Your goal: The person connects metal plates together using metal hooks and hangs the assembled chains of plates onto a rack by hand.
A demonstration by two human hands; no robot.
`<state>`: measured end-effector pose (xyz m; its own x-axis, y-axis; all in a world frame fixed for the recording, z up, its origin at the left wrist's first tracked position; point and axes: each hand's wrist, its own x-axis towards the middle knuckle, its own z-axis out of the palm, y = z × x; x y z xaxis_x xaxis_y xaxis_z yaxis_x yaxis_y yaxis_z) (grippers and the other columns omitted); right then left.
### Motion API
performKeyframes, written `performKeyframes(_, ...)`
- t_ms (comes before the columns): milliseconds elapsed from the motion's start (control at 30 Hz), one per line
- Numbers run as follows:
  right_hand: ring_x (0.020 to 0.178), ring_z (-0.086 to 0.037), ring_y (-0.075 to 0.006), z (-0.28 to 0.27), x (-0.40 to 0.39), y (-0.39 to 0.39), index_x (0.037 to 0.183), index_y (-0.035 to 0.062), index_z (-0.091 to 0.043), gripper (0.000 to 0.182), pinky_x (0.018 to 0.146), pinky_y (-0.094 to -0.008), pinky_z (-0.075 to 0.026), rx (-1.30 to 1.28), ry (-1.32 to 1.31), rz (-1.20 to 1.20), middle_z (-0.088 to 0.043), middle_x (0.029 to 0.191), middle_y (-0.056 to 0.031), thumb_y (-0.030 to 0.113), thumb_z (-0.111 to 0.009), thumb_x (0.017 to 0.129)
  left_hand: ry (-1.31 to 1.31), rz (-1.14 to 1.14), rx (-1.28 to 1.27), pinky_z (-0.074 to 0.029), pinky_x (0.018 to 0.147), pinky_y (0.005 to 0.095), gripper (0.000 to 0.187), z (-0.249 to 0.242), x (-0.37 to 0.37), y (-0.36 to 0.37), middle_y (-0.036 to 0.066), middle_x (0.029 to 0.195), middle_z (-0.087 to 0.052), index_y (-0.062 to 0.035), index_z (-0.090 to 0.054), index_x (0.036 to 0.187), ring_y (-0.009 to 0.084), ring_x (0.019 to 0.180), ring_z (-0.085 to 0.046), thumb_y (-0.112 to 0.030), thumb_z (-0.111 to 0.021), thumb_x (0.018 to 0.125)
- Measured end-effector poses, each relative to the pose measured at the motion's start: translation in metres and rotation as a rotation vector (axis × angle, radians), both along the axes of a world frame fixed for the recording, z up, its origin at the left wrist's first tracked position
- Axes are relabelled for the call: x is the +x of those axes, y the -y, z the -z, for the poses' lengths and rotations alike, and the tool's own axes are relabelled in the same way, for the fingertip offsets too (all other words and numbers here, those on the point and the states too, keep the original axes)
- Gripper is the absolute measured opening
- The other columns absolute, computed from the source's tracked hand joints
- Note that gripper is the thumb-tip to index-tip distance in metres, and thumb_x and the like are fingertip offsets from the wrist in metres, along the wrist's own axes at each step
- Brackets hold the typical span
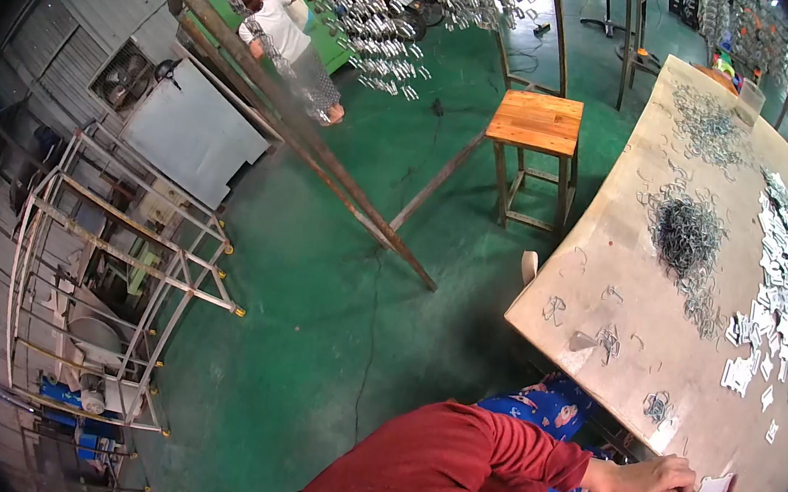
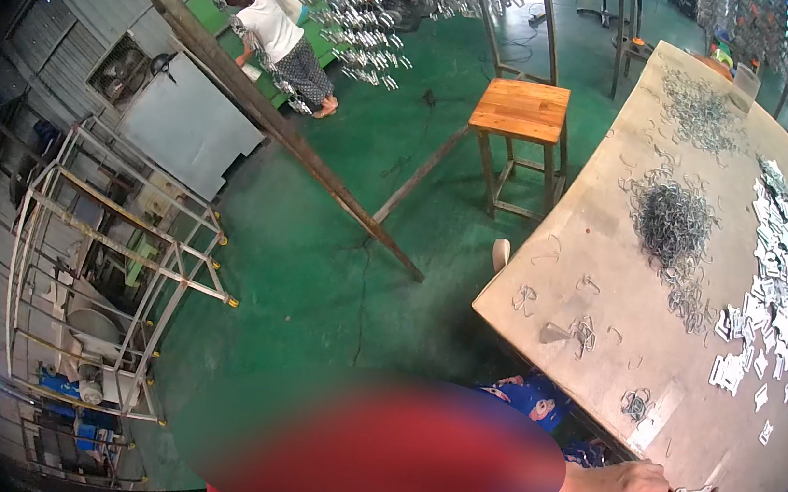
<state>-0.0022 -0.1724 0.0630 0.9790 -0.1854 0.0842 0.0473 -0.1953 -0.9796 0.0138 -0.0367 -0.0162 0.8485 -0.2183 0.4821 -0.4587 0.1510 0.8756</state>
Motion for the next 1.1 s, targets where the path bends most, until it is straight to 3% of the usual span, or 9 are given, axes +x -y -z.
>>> performKeyframes(200,0.09,-0.058,-0.0254,0.01,0.004,0.012,0.121,-0.0108,-0.049,0.04,0.07,-0.0303,-0.05,0.154,-0.064,-0.031,-0.053,0.114,-0.023,0.006,-0.055,0.086,0.191,-0.079,0.053,-0.041,0.072,0.0385,0.015,0.001,0.002,-0.003,0.01,0.08,-0.052,-0.0025,-0.05,0.079,0.0287,0.08,-0.05,-0.004,-0.063,0.071)
performKeyframes(333,0.09,-0.057,-0.0261,0.016,0.005,0.018,0.118,-0.0116,-0.051,0.037,0.067,-0.0298,-0.05,0.248,-0.143,0.021,-0.053,0.116,-0.0233,0.007,-0.055,0.086,0.173,-0.052,0.033,-0.041,0.072,0.0381,0.015,0.0,0.002,-0.005,0.01,0.079,-0.051,-0.0027,-0.05,0.079,0.0289,0.08,-0.049,-0.003,-0.063,0.071)
performKeyframes(500,0.089,-0.057,-0.0258,0.011,-0.001,0.007,0.116,-0.0119,-0.052,0.035,0.067,-0.0297,-0.049,0.045,0.011,0.041,-0.053,0.115,-0.0225,0.008,-0.055,0.087,0.075,-0.006,0.022,-0.041,0.073,0.0384,0.015,0.0,0.001,-0.004,0.01,0.079,-0.05,-0.0028,-0.051,0.08,0.0291,0.081,-0.049,-0.003,-0.064,0.072)
performKeyframes(633,0.088,-0.057,-0.0256,0.008,-0.011,0.007,0.114,-0.012,-0.053,0.035,0.067,-0.0296,-0.049,-0.161,0.07,0.072,-0.053,0.115,-0.0219,0.008,-0.054,0.087,0.144,-0.009,0.021,-0.041,0.074,0.0392,0.015,-0.006,-0.004,-0.003,0.01,0.078,-0.05,-0.0024,-0.051,0.081,0.0303,0.082,-0.049,-0.003,-0.064,0.072)
performKeyframes(733,0.086,-0.057,-0.0246,0.03,-0.009,0.028,0.109,-0.0124,-0.055,0.028,0.068,-0.0298,-0.047,-0.464,0.385,-0.065,-0.054,0.113,-0.0198,0.004,-0.053,0.086,0.174,-0.02,0.009,-0.041,0.073,0.0394,0.015,-0.005,-0.006,-0.002,0.011,0.077,-0.049,-0.0021,-0.051,0.08,0.031,0.082,-0.049,-0.003,-0.064,0.072)
performKeyframes(833,0.086,-0.056,-0.0231,0.021,-0.015,0.017,0.104,-0.0113,-0.056,0.024,0.068,-0.0298,-0.046,0.154,0.053,0.063,-0.053,0.113,-0.0189,0.004,-0.053,0.086,0.173,-0.036,0.002,-0.041,0.071,0.0392,0.015,-0.005,-0.01,-0.003,0.011,0.077,-0.049,-0.0019,-0.051,0.079,0.031,0.08,-0.049,-0.003,-0.064,0.072)
performKeyframes(933,0.087,-0.055,-0.0219,0.008,-0.014,-0.008,0.101,-0.0102,-0.057,0.023,0.067,-0.0298,-0.045,0.249,-0.002,0.203,-0.05,0.116,-0.0191,0.007,-0.054,0.086,0.178,-0.047,-0.006,-0.041,0.07,0.0392,0.015,-0.006,-0.013,-0.005,0.011,0.078,-0.05,-0.0016,-0.051,0.079,0.0307,0.079,-0.049,-0.003,-0.064,0.072)
performKeyframes(1033,0.088,-0.055,-0.0232,0.038,-0.014,0.021,0.1,-0.008,-0.057,0.021,0.067,-0.0303,-0.045,-0.316,0.239,0.037,-0.049,0.118,-0.0205,0.007,-0.055,0.084,0.165,-0.037,-0.024,-0.041,0.07,0.0391,0.014,-0.007,-0.013,-0.007,0.011,0.078,-0.051,-0.0013,-0.051,0.078,0.0303,0.079,-0.049,-0.002,-0.064,0.071)
performKeyframes(1100,0.088,-0.055,-0.0256,0.042,-0.017,0.025,0.1,-0.0072,-0.058,0.019,0.068,-0.031,-0.046,-0.022,0.126,0.082,-0.049,0.118,-0.0211,0.002,-0.055,0.083,0.138,-0.018,-0.034,-0.041,0.07,0.0388,0.014,-0.006,-0.013,-0.006,0.011,0.078,-0.051,-0.0012,-0.052,0.078,0.03,0.079,-0.049,-0.002,-0.064,0.071)
